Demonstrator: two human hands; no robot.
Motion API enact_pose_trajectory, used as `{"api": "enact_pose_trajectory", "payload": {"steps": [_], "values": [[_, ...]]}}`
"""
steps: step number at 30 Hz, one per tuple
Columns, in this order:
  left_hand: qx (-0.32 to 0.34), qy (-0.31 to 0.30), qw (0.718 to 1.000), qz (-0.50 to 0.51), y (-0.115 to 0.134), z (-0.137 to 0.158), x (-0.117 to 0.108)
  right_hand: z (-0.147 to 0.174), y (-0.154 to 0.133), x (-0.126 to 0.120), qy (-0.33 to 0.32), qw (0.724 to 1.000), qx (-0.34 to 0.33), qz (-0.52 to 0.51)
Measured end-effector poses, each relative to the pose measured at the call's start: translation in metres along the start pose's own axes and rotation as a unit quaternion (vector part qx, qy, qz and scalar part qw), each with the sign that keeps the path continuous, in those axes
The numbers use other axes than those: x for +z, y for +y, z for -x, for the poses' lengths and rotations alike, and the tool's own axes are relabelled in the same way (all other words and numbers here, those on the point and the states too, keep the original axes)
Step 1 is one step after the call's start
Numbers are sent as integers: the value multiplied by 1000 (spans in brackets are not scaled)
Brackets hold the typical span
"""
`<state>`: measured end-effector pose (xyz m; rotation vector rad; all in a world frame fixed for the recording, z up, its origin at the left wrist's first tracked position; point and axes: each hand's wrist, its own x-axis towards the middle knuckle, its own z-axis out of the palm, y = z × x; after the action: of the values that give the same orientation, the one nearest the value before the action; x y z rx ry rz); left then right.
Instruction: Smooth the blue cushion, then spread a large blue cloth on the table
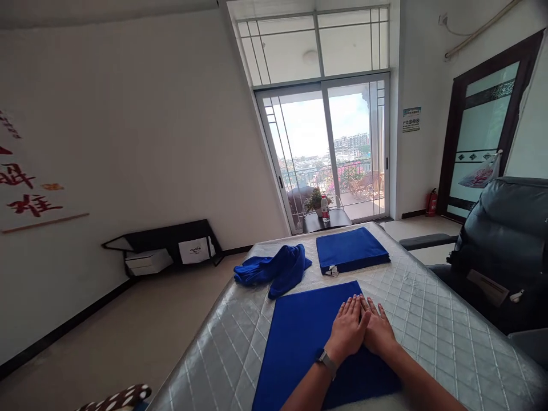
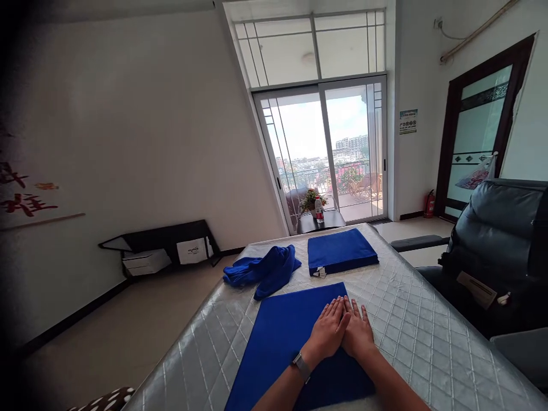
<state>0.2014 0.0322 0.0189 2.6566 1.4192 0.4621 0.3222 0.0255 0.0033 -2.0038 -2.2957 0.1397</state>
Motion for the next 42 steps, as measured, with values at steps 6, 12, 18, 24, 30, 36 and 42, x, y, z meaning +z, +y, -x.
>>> {"api": "enact_pose_trajectory", "payload": {"steps": [6, 12, 18, 24, 30, 36, 42], "values": [[-55, -18, 997, -44, -46, 37, -18, -1, -4, -7, 4, 999, 31, -42], [-162, -20, 982, -90, -117, 88, -42, -3, -3, -2, 13, 999, 30, -42], [-234, 18, 967, -101, -162, 126, -46, -7, -1, 8, 27, 999, 24, -11], [-237, 35, 966, -97, -164, 126, -44, -7, -2, 9, 21, 999, 17, 18], [-238, 45, 966, -90, -165, 128, -45, -9, -3, 2, 9, 999, 20, 27], [-257, 19, 963, -82, -161, 128, -51, -40, -9, -20, 23, 998, 0, 51], [-255, 17, 962, -96, -162, 128, -50, -70, -10, -11, 21, 999, 7, 24]]}}
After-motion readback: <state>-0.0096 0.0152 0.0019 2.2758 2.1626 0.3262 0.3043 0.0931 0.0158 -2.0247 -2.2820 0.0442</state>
